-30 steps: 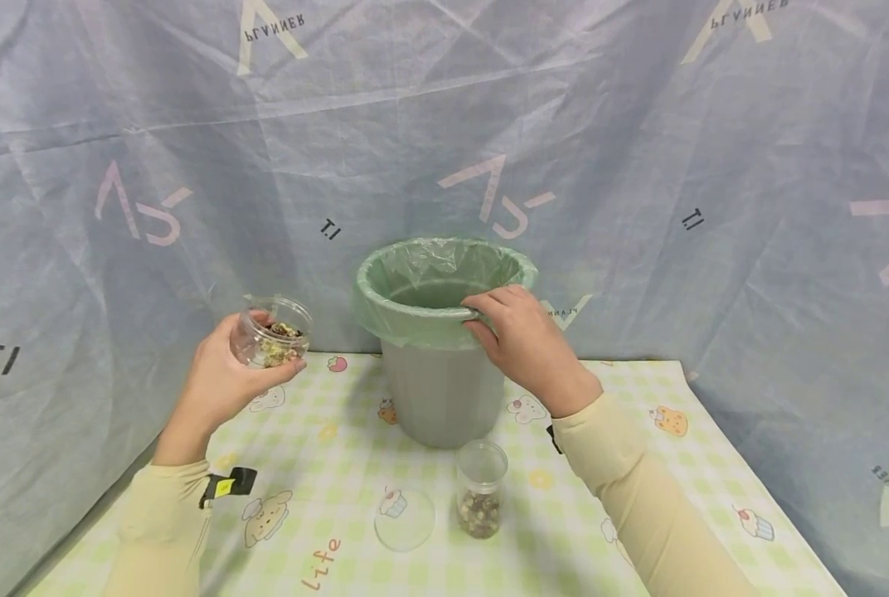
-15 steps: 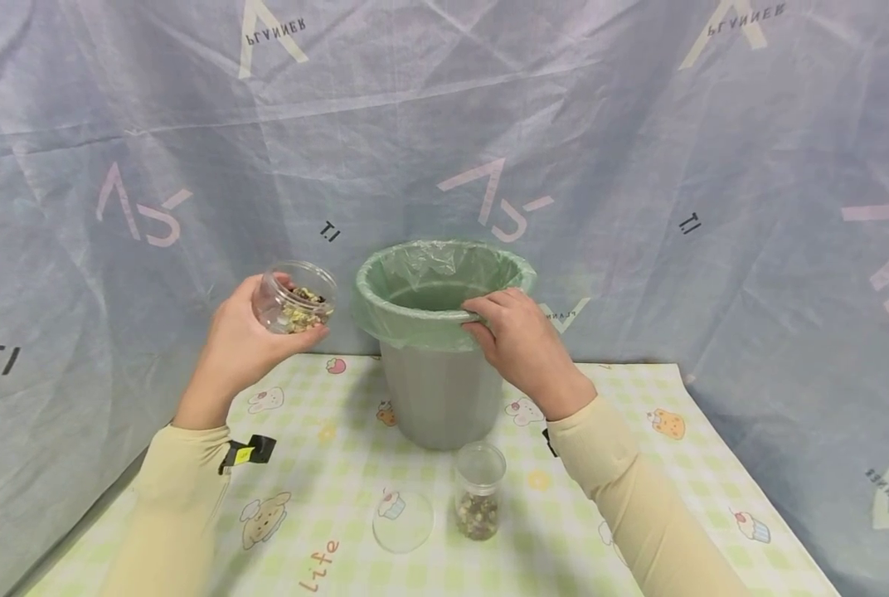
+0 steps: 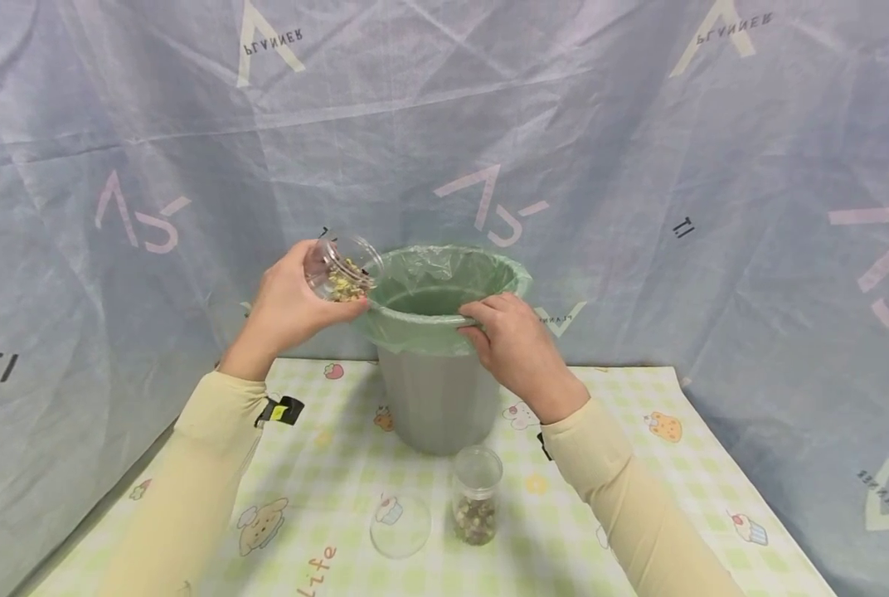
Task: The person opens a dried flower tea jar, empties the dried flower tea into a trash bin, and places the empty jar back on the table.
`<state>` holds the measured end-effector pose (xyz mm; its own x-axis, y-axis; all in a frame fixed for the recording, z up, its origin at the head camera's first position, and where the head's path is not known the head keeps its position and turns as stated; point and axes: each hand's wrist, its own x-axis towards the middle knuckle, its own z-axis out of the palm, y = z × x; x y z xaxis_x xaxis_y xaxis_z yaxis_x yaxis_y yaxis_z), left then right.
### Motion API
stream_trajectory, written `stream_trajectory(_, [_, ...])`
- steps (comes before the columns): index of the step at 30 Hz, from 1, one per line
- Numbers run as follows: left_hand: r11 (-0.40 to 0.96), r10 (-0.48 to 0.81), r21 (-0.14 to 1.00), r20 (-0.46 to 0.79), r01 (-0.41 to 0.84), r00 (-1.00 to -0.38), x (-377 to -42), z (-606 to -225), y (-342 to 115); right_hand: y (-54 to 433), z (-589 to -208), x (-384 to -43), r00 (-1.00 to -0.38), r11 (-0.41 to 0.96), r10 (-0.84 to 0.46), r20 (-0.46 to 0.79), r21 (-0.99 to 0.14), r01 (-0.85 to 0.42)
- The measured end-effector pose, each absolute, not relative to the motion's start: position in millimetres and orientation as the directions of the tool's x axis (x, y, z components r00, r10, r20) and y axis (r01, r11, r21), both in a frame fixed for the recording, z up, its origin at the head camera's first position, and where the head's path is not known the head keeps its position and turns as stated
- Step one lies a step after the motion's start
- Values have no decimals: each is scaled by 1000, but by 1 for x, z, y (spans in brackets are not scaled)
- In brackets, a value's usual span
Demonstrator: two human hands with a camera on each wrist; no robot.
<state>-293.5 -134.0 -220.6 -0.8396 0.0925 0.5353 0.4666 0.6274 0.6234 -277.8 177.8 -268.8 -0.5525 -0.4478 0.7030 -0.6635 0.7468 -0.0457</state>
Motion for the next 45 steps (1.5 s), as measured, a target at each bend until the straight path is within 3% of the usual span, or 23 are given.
stream_trajectory(23, [708,207,497,533,501,-821,-332,-194,-112,173,-266,-278,-532,738,-461,710,-26,-675])
stream_trajectory(45, [774,390,301,466,557,-794,-348,-198,-83,177,-270,-276,-548,743,-450,705,-46,-668])
